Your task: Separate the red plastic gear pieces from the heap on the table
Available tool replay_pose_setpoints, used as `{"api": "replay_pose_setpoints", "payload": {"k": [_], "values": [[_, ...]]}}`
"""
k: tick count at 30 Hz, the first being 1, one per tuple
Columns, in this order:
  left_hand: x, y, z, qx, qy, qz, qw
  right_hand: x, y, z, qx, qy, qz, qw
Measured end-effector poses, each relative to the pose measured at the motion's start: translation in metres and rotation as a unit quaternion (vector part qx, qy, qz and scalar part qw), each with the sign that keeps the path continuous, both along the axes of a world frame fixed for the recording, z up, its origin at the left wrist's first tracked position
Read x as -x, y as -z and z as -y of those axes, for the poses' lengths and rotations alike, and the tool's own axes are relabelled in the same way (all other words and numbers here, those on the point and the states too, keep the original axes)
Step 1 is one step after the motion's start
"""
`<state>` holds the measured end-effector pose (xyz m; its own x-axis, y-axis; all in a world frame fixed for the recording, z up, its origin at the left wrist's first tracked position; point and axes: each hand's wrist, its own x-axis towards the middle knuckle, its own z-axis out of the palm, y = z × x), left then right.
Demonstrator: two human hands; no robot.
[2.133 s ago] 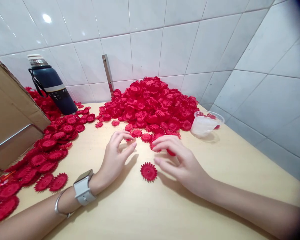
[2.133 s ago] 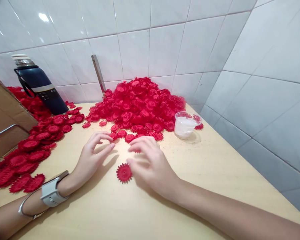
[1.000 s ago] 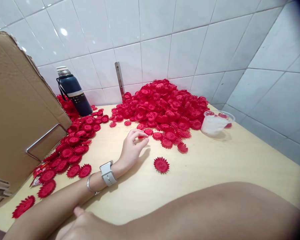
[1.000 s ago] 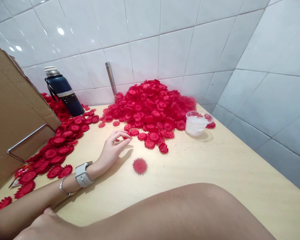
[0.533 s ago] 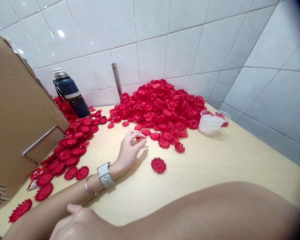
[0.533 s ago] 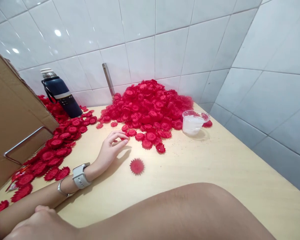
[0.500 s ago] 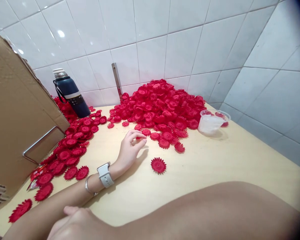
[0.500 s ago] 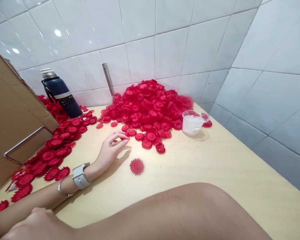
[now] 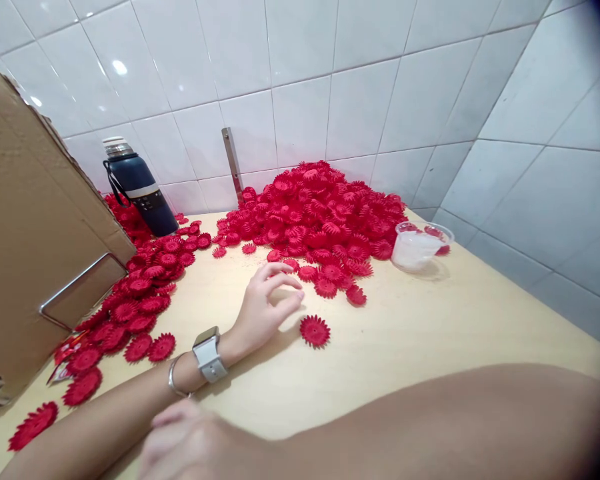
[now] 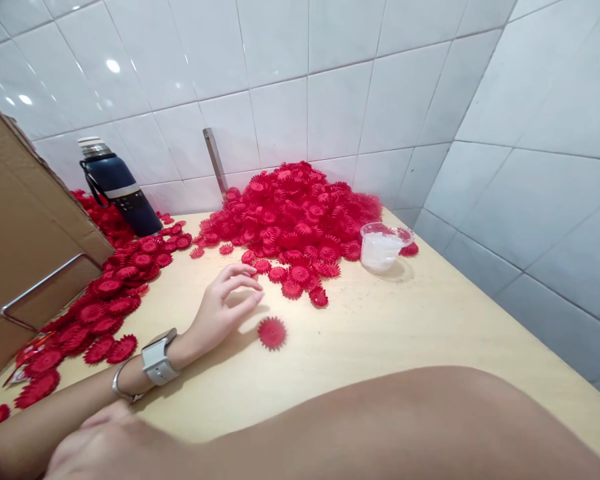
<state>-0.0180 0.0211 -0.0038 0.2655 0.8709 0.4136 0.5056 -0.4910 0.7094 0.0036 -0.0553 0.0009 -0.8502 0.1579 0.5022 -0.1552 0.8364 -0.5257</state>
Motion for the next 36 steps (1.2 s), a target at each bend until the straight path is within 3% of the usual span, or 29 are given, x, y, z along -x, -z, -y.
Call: {"api": "replay_pose_setpoints", "payload": {"k": [3,5,7,10,15,19,25,30,36], "values": [[-0.002,0.001,0.006,-0.04,0.054,-0.107,0.992,-0.06,-0.007,-0.011,-0.051,0.01,-0.024,0.998],[-0.002,0.002,0.007,-0.062,0.083,-0.173,0.979,-0.094,-0.009,-0.021,-0.121,0.095,-0.095,0.983],[-0.002,0.003,0.007,-0.062,0.099,-0.19,0.975,-0.119,-0.008,-0.033,-0.103,0.2,-0.12,0.967],[-0.003,0.002,0.007,-0.041,0.095,-0.168,0.98,-0.144,-0.003,-0.05,-0.04,0.286,-0.082,0.954],[-0.003,-0.002,0.007,0.005,0.081,-0.085,0.993,-0.16,0.008,-0.062,0.047,0.367,-0.015,0.929],[-0.001,-0.002,0.006,0.008,0.085,-0.038,0.996,-0.163,0.013,-0.061,0.041,0.342,-0.015,0.939],[-0.001,-0.003,0.008,0.028,0.094,-0.048,0.994,-0.162,0.019,-0.061,0.0,0.317,-0.016,0.948],[-0.003,-0.005,0.009,0.048,0.115,-0.011,0.992,-0.165,0.014,-0.065,0.149,0.347,0.005,0.926],[-0.003,-0.001,0.007,0.077,0.146,0.019,0.986,-0.166,0.01,-0.071,0.385,0.297,-0.046,0.873]]}}
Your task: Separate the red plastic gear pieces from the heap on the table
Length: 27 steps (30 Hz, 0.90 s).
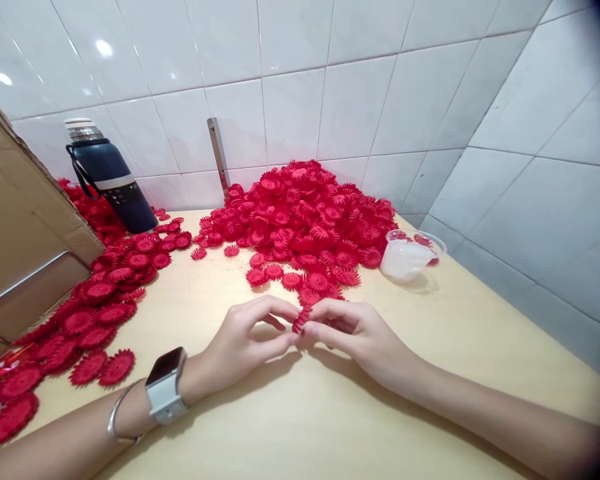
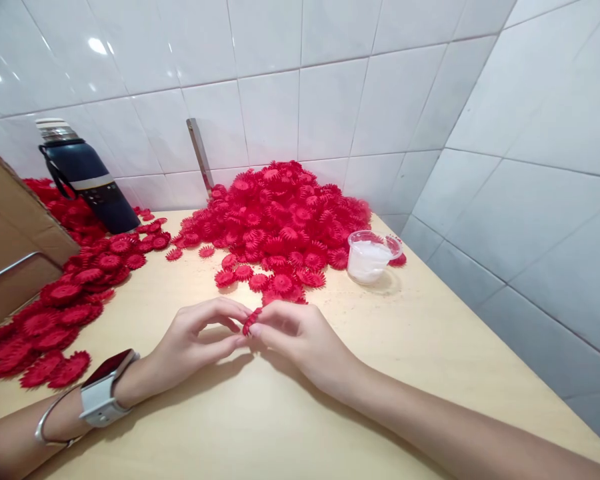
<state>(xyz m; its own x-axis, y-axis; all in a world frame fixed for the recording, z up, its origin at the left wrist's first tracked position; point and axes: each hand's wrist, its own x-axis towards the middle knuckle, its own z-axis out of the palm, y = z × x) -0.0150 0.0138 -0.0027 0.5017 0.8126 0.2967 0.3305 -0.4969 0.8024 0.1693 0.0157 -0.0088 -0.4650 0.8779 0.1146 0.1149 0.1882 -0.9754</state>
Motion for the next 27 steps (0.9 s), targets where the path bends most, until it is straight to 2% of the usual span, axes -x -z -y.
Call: {"api": "replay_pose_setpoints", "payload": {"k": [9,15,27], "values": [[-0.0003,0.0008,-0.0006,-0.024,0.004,-0.001,1.0,-0.0001,0.0024,-0.0027,0.072,-0.013,-0.078,0.994],[-0.0006,0.0017,-0.0019,-0.013,0.012,-0.001,1.0,0.0002,0.0003,-0.0012,0.05,-0.013,-0.052,0.997],[-0.0007,0.0003,-0.002,-0.017,0.026,-0.003,1.0,-0.0013,-0.0005,-0.0012,0.063,-0.018,-0.051,0.997]]}}
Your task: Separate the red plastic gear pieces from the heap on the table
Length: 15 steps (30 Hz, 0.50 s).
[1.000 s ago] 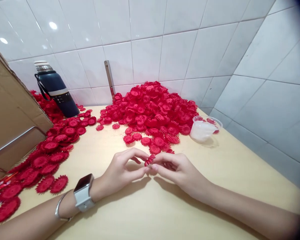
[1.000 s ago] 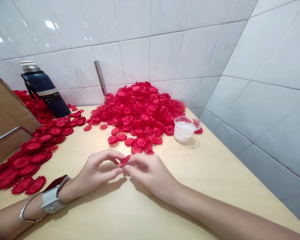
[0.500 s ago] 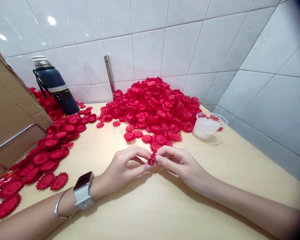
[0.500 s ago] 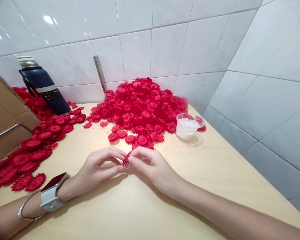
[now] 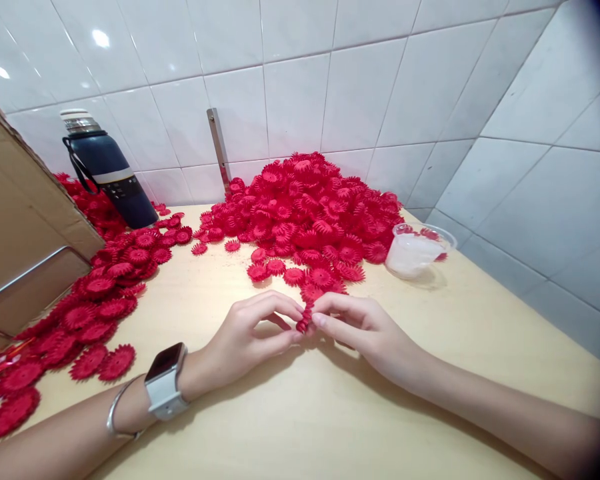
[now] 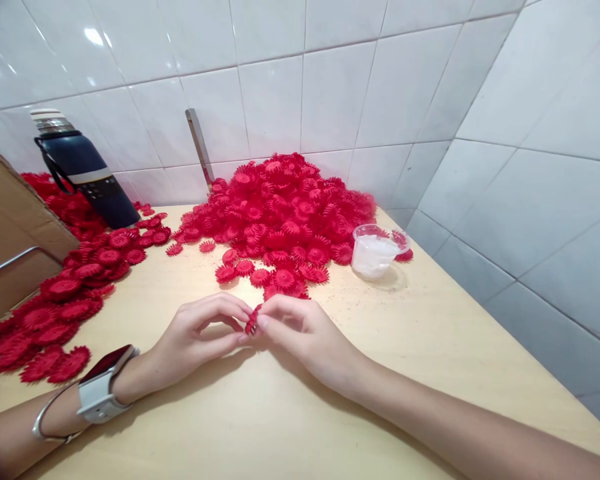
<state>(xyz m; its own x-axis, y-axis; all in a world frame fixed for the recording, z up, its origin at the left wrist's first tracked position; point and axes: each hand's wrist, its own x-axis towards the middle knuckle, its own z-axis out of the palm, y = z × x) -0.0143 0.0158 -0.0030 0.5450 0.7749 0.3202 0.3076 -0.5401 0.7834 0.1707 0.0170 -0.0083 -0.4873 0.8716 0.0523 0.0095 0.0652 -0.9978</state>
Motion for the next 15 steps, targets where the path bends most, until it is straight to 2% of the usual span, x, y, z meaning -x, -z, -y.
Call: {"api": "replay_pose_setpoints", "payload": {"k": [15], "values": [[-0.0008,-0.0014,0.0015,-0.006,0.004,-0.004,1.0,-0.0009,0.0031,-0.0011,-0.013,-0.003,0.019,1.0]]}}
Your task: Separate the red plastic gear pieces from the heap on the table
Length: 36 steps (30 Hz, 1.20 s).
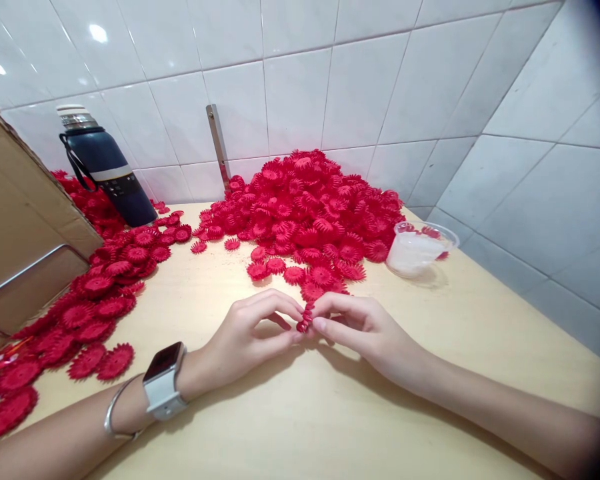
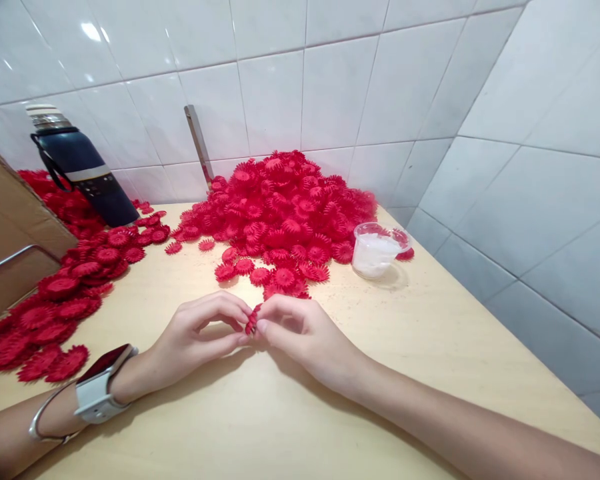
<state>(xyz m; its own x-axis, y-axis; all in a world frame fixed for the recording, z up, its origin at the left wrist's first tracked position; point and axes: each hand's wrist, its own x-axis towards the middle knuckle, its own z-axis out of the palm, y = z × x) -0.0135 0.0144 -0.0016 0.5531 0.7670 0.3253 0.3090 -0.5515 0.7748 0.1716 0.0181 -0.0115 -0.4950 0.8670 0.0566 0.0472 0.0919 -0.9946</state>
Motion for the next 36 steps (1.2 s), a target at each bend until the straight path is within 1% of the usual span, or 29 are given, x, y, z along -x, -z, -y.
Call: {"api": "replay_pose_setpoints", "payload": {"k": [5,8,11,13,15,17,20,23,32,36], "values": [[-0.0004,-0.0002,0.0,-0.018,0.009,-0.013,1.0,-0.0005,0.0007,0.0002,0.0,-0.009,0.005,1.0],[0.0003,-0.0004,-0.0006,0.001,-0.004,-0.014,1.0,-0.0002,0.0021,0.0013,-0.009,-0.007,0.004,1.0],[0.0009,-0.0006,-0.0016,0.029,-0.037,0.005,0.999,-0.0001,0.003,0.0027,-0.051,0.0,0.035,0.998],[0.0011,-0.0004,-0.002,0.043,-0.045,0.01,0.998,-0.0005,0.0029,0.0035,-0.088,0.001,0.072,0.994],[0.0012,0.0,-0.0018,0.047,-0.042,0.009,0.998,-0.0009,0.0023,0.0039,-0.102,0.0,0.091,0.991],[0.0011,0.0006,-0.0012,0.044,-0.039,0.008,0.998,-0.0014,0.0011,0.0038,-0.08,-0.005,0.078,0.994],[0.0009,0.0018,-0.0001,0.039,-0.032,0.02,0.999,-0.0018,-0.0019,0.0033,-0.028,-0.009,0.029,0.999],[0.0007,0.003,0.0002,0.044,-0.022,0.039,0.998,-0.0017,-0.005,0.0027,-0.003,-0.003,0.001,1.0],[0.001,0.005,-0.001,0.051,-0.005,0.043,0.998,-0.0002,-0.0048,0.0022,0.009,-0.019,-0.007,1.0],[0.0008,0.0053,-0.0004,0.05,-0.006,0.044,0.998,0.0004,-0.0039,0.0022,0.001,-0.01,0.001,1.0]]}}
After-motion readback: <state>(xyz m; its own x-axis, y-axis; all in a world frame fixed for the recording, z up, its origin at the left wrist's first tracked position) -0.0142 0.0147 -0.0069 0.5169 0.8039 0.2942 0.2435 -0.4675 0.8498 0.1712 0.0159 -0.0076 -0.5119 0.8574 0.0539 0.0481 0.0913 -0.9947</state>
